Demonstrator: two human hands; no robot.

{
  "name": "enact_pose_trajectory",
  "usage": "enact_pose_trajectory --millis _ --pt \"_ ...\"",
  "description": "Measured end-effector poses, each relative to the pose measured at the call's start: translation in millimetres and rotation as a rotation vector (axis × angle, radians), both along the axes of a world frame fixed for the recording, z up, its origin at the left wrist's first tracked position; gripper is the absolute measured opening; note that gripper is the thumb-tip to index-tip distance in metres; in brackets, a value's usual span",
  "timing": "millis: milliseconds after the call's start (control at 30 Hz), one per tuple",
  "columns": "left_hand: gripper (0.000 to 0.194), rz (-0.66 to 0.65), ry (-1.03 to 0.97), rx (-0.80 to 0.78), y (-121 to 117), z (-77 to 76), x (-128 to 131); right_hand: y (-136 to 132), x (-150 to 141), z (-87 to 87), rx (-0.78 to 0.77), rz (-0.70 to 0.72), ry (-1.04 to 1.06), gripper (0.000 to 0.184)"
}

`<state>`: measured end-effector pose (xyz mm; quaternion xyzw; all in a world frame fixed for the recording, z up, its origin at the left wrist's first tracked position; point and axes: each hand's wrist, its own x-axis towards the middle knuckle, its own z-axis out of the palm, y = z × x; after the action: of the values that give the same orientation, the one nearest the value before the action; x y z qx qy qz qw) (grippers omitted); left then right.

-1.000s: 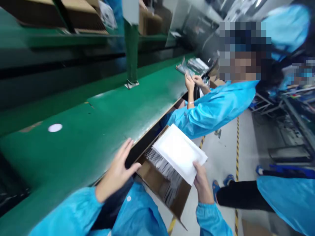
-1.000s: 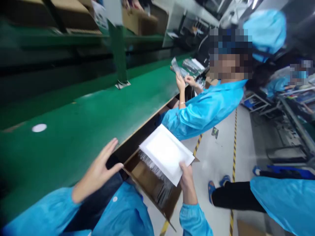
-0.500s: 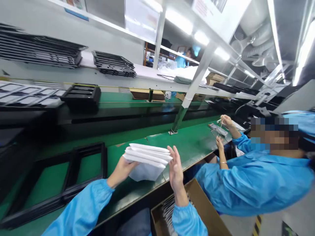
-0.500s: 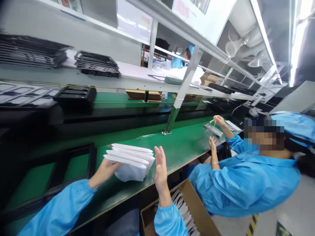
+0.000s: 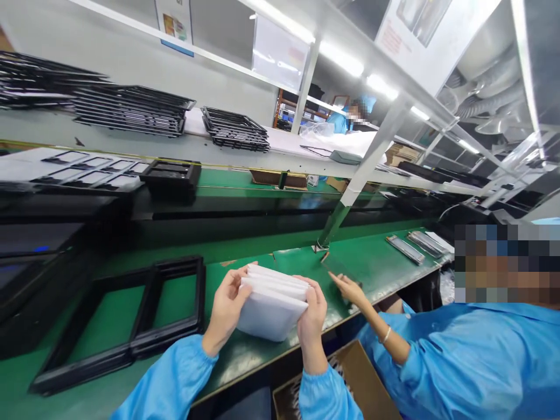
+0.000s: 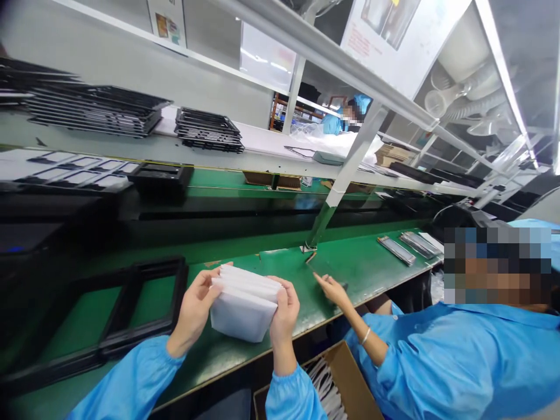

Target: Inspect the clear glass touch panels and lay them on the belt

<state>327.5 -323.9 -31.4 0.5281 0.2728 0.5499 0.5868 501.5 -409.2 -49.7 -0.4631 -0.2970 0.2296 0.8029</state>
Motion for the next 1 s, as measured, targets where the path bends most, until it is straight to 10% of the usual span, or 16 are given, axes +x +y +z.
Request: enact_pose_trajectory --millis 600,833,1000 --pt "0.034 0.109 -0.059 0.093 12 40.4 5 -2 -2 55.7 -0.036 0.047 0.104 0.038" --pt "0.035 0.216 -0.063 0.043 18 52.7 13 -11 -10 21.5 -0.009 0.257 -0.16 0.12" --pt "0.08 -0.069 0.008 0.017 27 44.1 7 -4 -8 1.7 -0.103 0.12 -0.221 0.07"
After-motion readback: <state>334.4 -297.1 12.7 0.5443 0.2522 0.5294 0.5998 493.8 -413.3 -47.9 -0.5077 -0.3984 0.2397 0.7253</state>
